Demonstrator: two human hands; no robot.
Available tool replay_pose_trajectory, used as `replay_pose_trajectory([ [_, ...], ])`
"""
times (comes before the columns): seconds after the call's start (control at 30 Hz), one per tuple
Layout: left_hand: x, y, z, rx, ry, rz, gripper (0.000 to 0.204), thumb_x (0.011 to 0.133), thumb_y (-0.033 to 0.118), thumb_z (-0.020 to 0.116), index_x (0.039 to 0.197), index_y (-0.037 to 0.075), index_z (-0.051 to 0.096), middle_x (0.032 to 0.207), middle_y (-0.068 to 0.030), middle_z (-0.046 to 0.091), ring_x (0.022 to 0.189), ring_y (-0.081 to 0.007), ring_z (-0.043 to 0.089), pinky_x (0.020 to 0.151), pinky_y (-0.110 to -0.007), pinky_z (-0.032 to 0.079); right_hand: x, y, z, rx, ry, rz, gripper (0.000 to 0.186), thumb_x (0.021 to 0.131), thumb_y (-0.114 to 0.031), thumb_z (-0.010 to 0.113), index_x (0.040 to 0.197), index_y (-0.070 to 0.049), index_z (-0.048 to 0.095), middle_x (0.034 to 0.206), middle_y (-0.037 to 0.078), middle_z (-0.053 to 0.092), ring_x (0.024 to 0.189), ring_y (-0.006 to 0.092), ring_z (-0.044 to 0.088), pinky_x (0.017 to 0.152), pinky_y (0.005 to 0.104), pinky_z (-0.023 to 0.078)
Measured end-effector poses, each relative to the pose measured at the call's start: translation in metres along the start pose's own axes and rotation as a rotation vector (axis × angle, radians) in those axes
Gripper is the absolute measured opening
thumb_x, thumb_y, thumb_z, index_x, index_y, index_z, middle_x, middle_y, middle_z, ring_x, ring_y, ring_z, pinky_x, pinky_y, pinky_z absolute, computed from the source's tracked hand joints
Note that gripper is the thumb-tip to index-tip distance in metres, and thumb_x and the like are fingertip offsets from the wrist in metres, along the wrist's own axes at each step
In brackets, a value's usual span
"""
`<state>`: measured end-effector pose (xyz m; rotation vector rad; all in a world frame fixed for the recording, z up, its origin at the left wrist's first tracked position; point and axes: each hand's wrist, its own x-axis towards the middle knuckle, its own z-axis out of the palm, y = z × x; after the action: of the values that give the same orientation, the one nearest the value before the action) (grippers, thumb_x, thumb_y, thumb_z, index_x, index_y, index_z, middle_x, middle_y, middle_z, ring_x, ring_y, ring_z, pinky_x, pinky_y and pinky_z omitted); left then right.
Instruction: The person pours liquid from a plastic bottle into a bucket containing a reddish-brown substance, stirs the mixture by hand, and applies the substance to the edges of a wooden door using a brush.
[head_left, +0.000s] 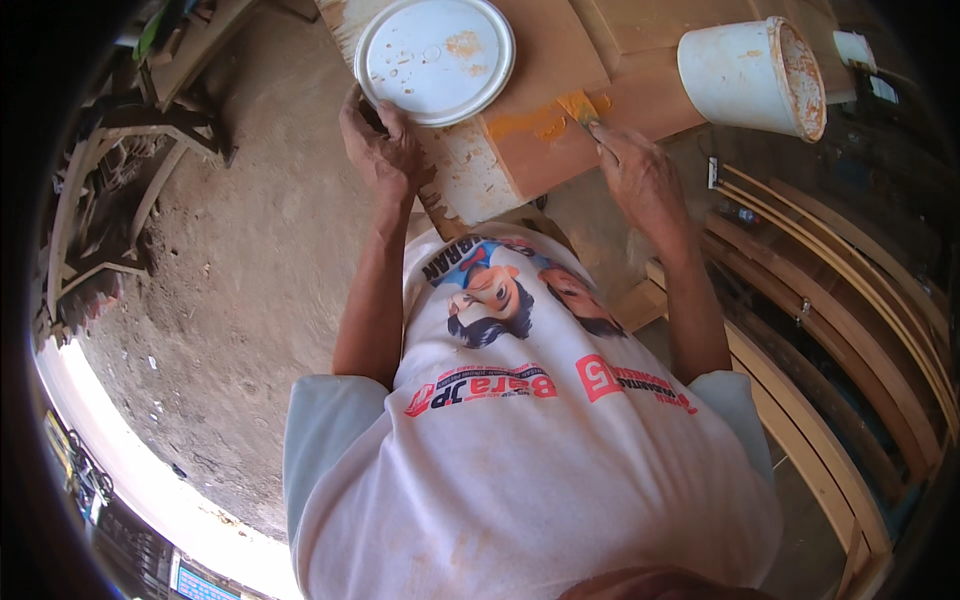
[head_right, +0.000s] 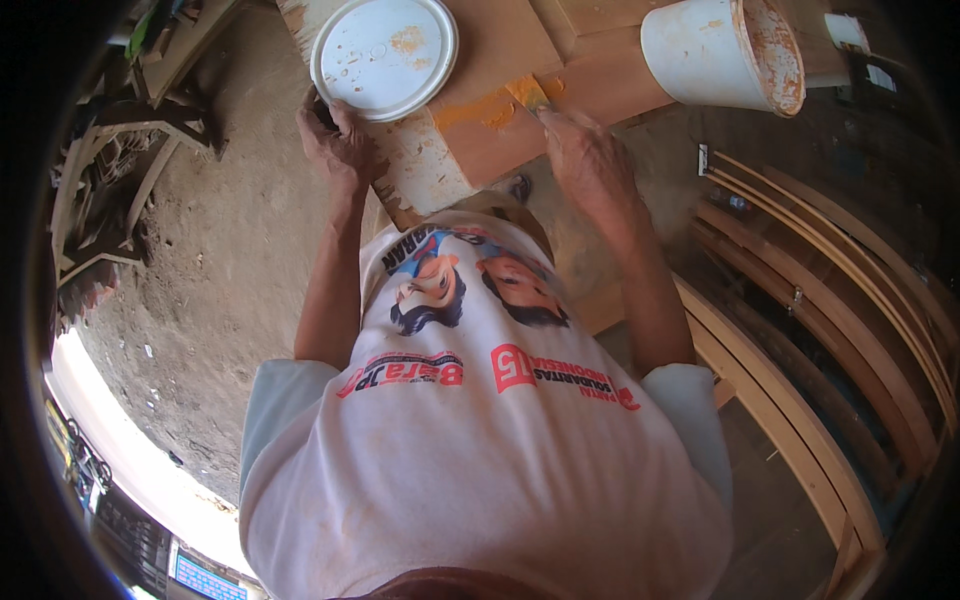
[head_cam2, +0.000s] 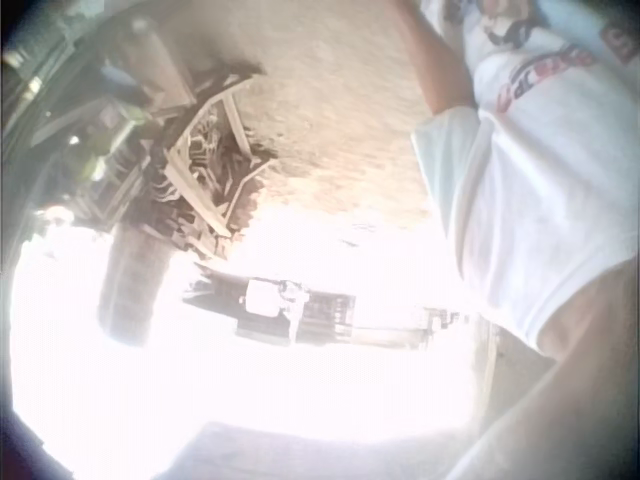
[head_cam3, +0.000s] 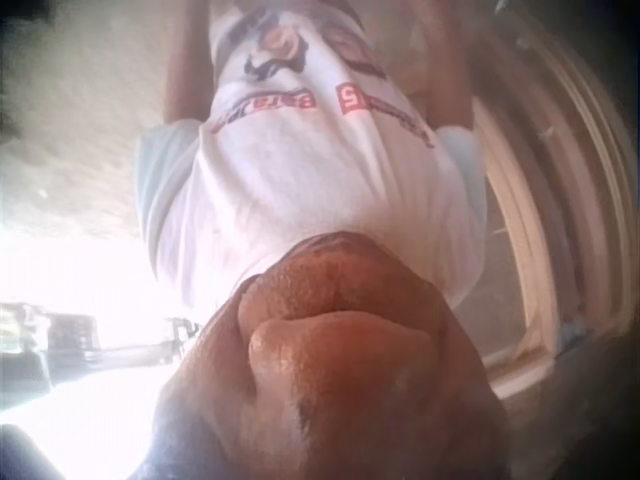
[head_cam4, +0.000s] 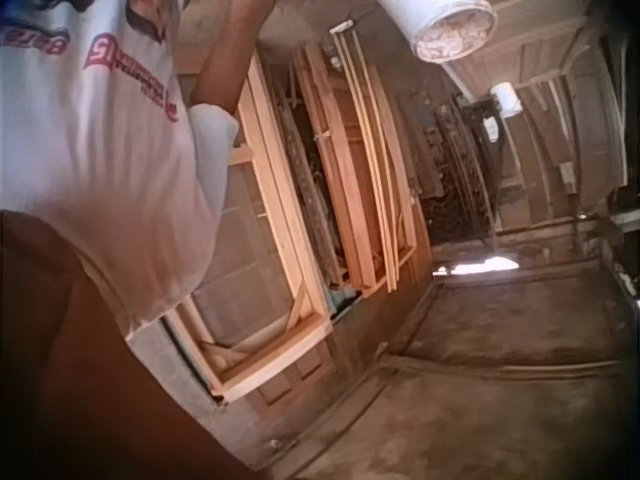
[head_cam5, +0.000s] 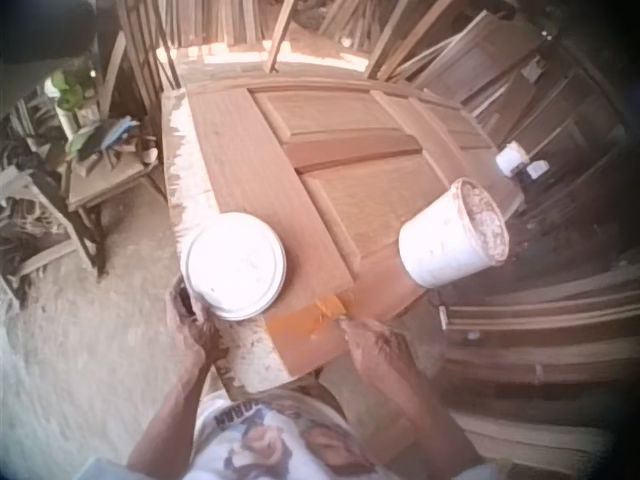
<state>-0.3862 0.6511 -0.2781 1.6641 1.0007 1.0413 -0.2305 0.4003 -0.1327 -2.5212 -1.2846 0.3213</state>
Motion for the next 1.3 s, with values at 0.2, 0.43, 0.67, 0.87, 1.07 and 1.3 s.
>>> replay_pose_trajectory([
  [0.2,-0.005,0.002,-0.003,0.045,-0.017,-0.018,0.044,0.107,0.016,0.059,0.143,-0.008,0.052,0.126,-0.0251,0.065,0.111,-0.0311,0.068,0.097,-0.041,0.055,-0.009,0.002,-0.009,0.011,-0.046,0.040,0.027,0.101,-0.012,0.063,0.123,0.000,0.073,0.110,0.025,0.072,0.103,0.0440,0.070,0.088,0.0516,0.056],
  [0.43,-0.002,0.027,-0.007,0.128,-0.116,-0.128,0.045,0.106,0.017,0.058,0.143,-0.008,0.052,0.126,-0.0261,0.065,0.109,-0.0323,0.068,0.096,-0.042,0.055,0.005,0.019,-0.013,0.048,0.027,0.045,0.027,0.099,-0.012,0.064,0.122,0.002,0.072,0.112,0.026,0.072,0.107,0.0449,0.069,0.093,0.0519,0.055],
  [0.67,-0.003,0.010,-0.006,0.148,-0.043,-0.043,0.045,0.105,0.017,0.058,0.142,-0.008,0.053,0.121,-0.0248,0.066,0.106,-0.0316,0.068,0.095,-0.042,0.055,0.015,0.018,-0.036,0.005,-0.148,0.111,0.032,0.099,-0.010,0.066,0.126,0.004,0.071,0.117,0.029,0.072,0.112,0.0451,0.069,0.096,0.0495,0.054],
  [0.87,0.000,0.017,-0.002,0.168,-0.023,-0.047,0.044,0.104,0.017,0.058,0.141,-0.006,0.055,0.122,-0.0245,0.066,0.106,-0.0321,0.068,0.095,-0.043,0.054,0.016,0.026,-0.040,-0.049,-0.248,0.140,0.033,0.100,-0.013,0.063,0.128,0.003,0.070,0.114,0.029,0.072,0.111,0.0455,0.069,0.094,0.0486,0.055],
  [1.07,-0.005,0.011,-0.003,0.196,-0.010,0.034,0.044,0.104,0.018,0.058,0.141,-0.006,0.055,0.121,-0.0236,0.066,0.106,-0.0329,0.068,0.096,-0.044,0.054,0.030,0.028,-0.053,0.019,-0.198,0.117,0.033,0.098,-0.013,0.063,0.125,0.004,0.071,0.112,0.030,0.071,0.108,0.0473,0.068,0.093,0.0513,0.054],
  [1.3,-0.004,0.011,0.000,0.128,0.015,0.042,0.044,0.103,0.015,0.060,0.142,-0.005,0.055,0.123,-0.0234,0.066,0.108,-0.0339,0.068,0.096,-0.043,0.054,0.005,0.010,-0.032,0.019,-0.269,0.032,0.033,0.100,-0.012,0.061,0.128,0.003,0.069,0.113,0.030,0.071,0.108,0.0473,0.068,0.094,0.0536,0.054],
])
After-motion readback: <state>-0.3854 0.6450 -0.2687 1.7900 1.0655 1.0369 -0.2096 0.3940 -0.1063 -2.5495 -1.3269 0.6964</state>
